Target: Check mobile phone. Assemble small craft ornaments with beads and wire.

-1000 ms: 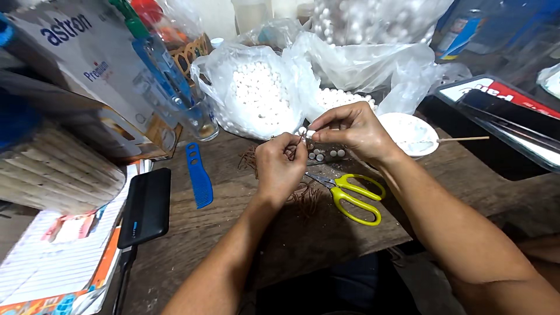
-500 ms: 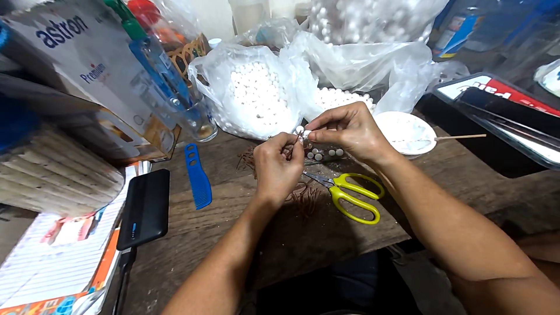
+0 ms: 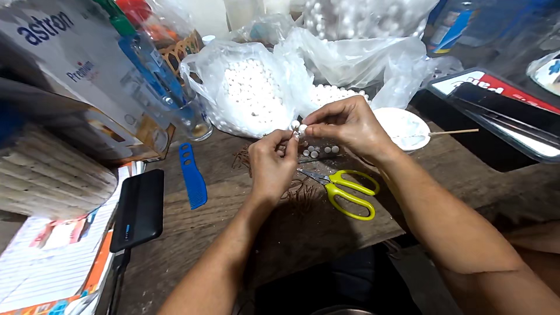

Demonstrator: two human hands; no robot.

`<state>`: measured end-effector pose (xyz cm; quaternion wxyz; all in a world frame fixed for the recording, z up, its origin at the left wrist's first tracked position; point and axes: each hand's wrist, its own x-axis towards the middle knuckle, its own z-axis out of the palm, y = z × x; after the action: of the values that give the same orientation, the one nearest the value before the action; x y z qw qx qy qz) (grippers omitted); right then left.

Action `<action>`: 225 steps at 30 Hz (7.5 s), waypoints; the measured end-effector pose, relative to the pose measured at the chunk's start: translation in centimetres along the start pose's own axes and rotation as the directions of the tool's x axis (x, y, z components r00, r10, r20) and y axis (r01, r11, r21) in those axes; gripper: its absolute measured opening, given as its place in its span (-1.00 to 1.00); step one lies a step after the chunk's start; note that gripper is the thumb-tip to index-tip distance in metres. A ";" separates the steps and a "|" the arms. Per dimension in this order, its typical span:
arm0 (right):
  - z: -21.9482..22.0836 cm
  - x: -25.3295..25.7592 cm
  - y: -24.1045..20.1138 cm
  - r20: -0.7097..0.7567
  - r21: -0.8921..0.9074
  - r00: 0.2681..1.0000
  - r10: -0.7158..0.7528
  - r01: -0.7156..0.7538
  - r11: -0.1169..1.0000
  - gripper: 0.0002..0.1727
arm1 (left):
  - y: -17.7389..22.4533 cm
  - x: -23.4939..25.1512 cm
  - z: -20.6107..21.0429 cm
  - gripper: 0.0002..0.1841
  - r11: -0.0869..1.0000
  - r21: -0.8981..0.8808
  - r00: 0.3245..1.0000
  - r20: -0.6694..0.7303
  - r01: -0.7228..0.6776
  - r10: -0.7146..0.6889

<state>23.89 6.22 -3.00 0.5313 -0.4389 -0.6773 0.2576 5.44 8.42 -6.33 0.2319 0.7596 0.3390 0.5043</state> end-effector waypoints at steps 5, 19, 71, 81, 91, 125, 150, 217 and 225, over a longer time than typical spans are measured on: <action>-2.0 -0.4 -1.1 0.048 -0.587 0.991 0.122 -0.071 0.807 -0.89 | -0.1 0.1 -0.5 -0.91 0.996 -0.028 0.995 0.040 0.088 -0.087; 0.5 -0.9 -1.5 0.108 -0.865 0.897 0.428 -0.127 0.485 -0.97 | -0.2 0.6 -0.8 -0.95 0.987 -0.059 0.989 0.026 0.147 -0.146; 0.0 -0.2 -0.2 0.072 0.608 0.921 0.382 -0.344 0.716 -0.69 | -0.3 0.5 0.1 -0.92 0.976 -0.203 0.990 -0.132 -0.075 0.049; 0.8 0.0 -0.1 -0.068 0.486 0.938 0.341 -0.267 0.832 -0.77 | -0.5 0.4 0.2 -0.94 0.982 -0.143 0.990 -0.094 -0.119 0.107; 1.3 -0.1 0.1 -0.096 0.460 0.936 0.338 -0.260 0.849 -0.80 | -0.7 0.4 0.3 -0.94 0.981 -0.142 0.988 -0.104 -0.132 0.118; 1.1 -0.8 -0.4 -0.071 0.201 0.992 0.103 -0.087 0.976 -0.82 | -0.6 0.2 0.4 -0.94 0.981 -0.051 0.970 -0.169 -0.186 0.175; 1.4 -0.8 0.4 -0.108 0.135 0.994 0.025 -0.010 0.991 -0.91 | -0.8 0.1 0.7 -0.92 0.957 0.028 0.946 -0.145 -0.289 0.290; 0.6 -0.8 0.3 -0.043 -0.222 0.980 -0.196 0.182 0.958 -0.89 | 0.3 0.8 -0.5 -0.92 0.888 -0.425 0.985 0.085 0.173 -0.152; 0.3 -0.9 -0.2 -0.019 -0.080 1.000 -0.006 0.004 0.997 -0.91 | -0.3 0.7 -0.3 -0.94 0.935 -0.353 0.999 0.007 0.036 -0.036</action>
<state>23.60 5.36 -3.31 0.5207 -0.4605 -0.6829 0.2247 5.29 9.14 -5.95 0.3735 0.6995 0.2568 0.5525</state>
